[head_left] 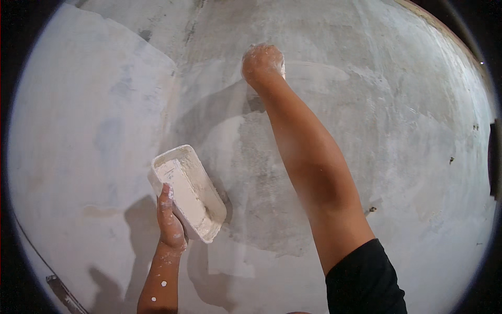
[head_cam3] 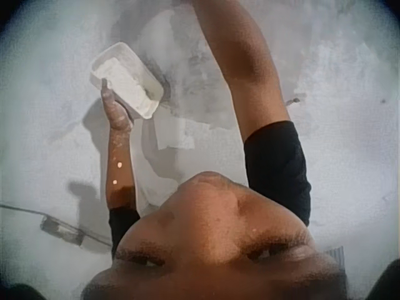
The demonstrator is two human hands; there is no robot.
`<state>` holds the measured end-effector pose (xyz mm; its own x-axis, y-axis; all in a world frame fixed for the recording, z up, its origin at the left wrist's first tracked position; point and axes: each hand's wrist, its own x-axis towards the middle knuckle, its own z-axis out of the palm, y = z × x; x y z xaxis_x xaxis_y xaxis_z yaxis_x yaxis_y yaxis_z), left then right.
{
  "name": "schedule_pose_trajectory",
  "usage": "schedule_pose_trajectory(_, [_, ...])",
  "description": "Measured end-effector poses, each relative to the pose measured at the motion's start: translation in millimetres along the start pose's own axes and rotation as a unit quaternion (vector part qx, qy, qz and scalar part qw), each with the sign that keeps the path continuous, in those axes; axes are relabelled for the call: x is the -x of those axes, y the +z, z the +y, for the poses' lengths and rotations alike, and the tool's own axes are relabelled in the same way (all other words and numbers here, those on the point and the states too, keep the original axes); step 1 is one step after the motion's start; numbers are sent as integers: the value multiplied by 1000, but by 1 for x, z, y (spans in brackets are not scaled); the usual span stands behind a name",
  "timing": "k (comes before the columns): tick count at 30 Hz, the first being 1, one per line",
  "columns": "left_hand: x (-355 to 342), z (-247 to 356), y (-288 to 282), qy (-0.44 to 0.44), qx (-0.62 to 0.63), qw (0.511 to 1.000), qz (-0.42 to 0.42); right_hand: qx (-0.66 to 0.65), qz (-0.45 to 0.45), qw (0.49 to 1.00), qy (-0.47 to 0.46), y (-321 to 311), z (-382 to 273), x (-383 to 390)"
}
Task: Applying plaster or filler to a wall using a spatula and a container of material.
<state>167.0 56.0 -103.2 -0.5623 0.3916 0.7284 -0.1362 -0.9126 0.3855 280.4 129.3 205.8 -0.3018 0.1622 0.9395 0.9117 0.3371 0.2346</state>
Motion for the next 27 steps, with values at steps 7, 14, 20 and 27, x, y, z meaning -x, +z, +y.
schedule_pose_trajectory(7, [-4,-8,17,26,-41,998,33,-14,28,999,-13,57,4,-42])
schedule_pose_trajectory(14, [-7,-14,22,23,-50,996,65,-56,-92,994,-18,85,9,-69])
schedule_pose_trajectory(20, [-8,-9,19,39,-49,997,37,100,373,922,-23,137,-1,-74])
schedule_pose_trajectory(27, [-23,10,-31,-94,-166,979,-78,-119,108,977,-139,70,-19,-31])
